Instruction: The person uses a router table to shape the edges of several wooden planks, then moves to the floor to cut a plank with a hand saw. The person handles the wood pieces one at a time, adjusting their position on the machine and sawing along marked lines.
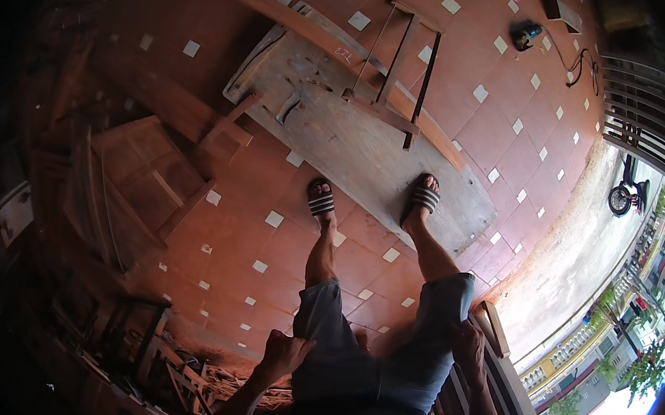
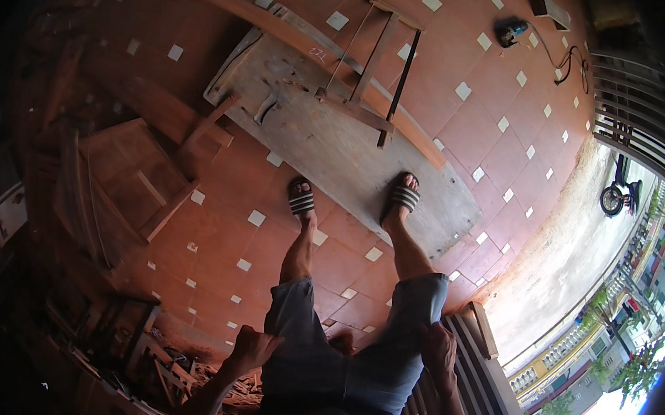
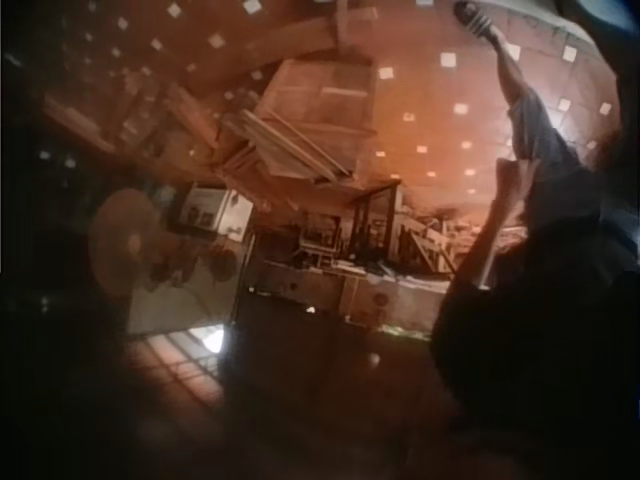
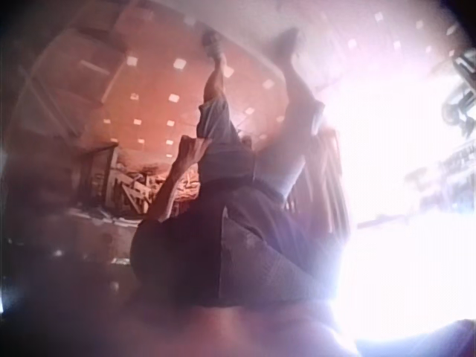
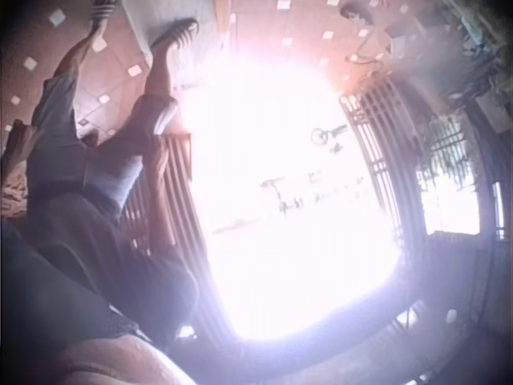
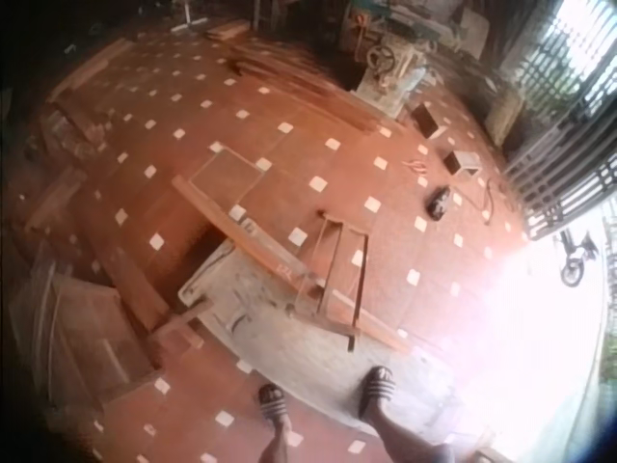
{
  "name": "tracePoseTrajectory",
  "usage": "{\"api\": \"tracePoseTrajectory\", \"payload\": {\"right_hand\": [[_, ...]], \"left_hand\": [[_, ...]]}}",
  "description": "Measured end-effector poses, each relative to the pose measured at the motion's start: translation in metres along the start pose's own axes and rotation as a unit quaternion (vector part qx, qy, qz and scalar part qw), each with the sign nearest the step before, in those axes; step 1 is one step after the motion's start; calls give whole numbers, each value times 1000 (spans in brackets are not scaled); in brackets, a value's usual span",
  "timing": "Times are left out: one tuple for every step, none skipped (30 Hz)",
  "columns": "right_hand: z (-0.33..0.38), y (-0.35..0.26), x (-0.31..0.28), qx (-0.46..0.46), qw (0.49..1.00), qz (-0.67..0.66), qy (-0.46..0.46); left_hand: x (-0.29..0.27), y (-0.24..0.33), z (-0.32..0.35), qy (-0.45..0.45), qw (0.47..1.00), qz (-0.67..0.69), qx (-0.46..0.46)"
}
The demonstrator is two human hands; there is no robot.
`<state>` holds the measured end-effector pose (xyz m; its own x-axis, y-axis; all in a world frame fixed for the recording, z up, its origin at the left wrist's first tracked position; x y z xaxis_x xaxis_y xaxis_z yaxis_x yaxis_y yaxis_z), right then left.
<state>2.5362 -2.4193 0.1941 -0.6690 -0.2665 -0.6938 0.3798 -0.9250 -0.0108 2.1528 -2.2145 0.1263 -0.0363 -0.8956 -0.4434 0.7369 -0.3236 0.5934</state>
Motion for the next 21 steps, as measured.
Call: {"api": "tracePoseTrajectory", "payload": {"right_hand": [[4,-3,-3,-21,1000,-10,1],[11,2,1,-57,998,-13,-1],[27,12,6,-87,996,-17,-1],[44,21,11,-117,993,-20,-2],[66,1,8,-180,983,-41,-17],[89,-19,4,-242,968,-61,-32],[124,0,15,-211,972,-94,-41],[134,-14,5,-165,982,-70,-54],[126,-35,-8,-179,979,-49,-80],[104,-61,-24,-193,975,-27,-103],[76,-86,-41,-209,970,-2,-127],[43,-103,-50,-229,962,16,-149],[10,-114,-53,-249,953,34,-171],[-37,-121,-60,-236,963,22,-125],[-83,-136,-71,-226,971,-47,-58],[-126,-172,-83,-299,953,-46,25],[-168,-191,-73,-318,947,19,32],[-209,-211,-57,-383,919,31,85],[-251,-222,-34,-412,903,36,111],[-294,-229,-10,-405,905,41,121],[-330,-237,13,-442,879,61,165]], "left_hand": [[0,4,0,-3,999,-28,14],[0,1,5,5,999,-29,13],[-3,-5,11,9,999,-29,18],[-5,-10,15,12,999,-30,24],[-5,-16,25,36,999,-28,8],[-6,-23,36,54,998,28,-32],[-9,-28,44,64,992,90,-60],[-11,-38,50,78,983,143,-90],[-6,-45,50,50,988,118,-88],[-8,-43,40,39,993,101,-55],[-11,-40,30,31,996,84,-25],[-15,-36,18,24,998,57,4],[-25,-30,3,41,998,35,33],[-31,-34,-20,25,998,43,41],[-41,-40,-47,6,998,46,49],[-51,-45,-73,-15,997,49,53],[-72,-51,-112,14,998,50,44],[-95,-57,-157,43,997,50,34],[-122,-64,-205,114,992,41,25],[-143,-73,-259,170,984,4,54],[-168,-71,-314,222,972,1,79]]}}
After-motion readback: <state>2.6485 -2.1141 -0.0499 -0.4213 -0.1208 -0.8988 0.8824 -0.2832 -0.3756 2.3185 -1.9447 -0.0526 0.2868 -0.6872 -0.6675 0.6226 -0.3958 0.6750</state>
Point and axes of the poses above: each hand's wrist, its own z-axis away from the middle knuckle, its own x-axis out of the palm, y = z × x, the point moved 9 cm from there along -z, towards the middle knuckle, and after that the axes turned 5 degrees about y, right-handed, at the moved point
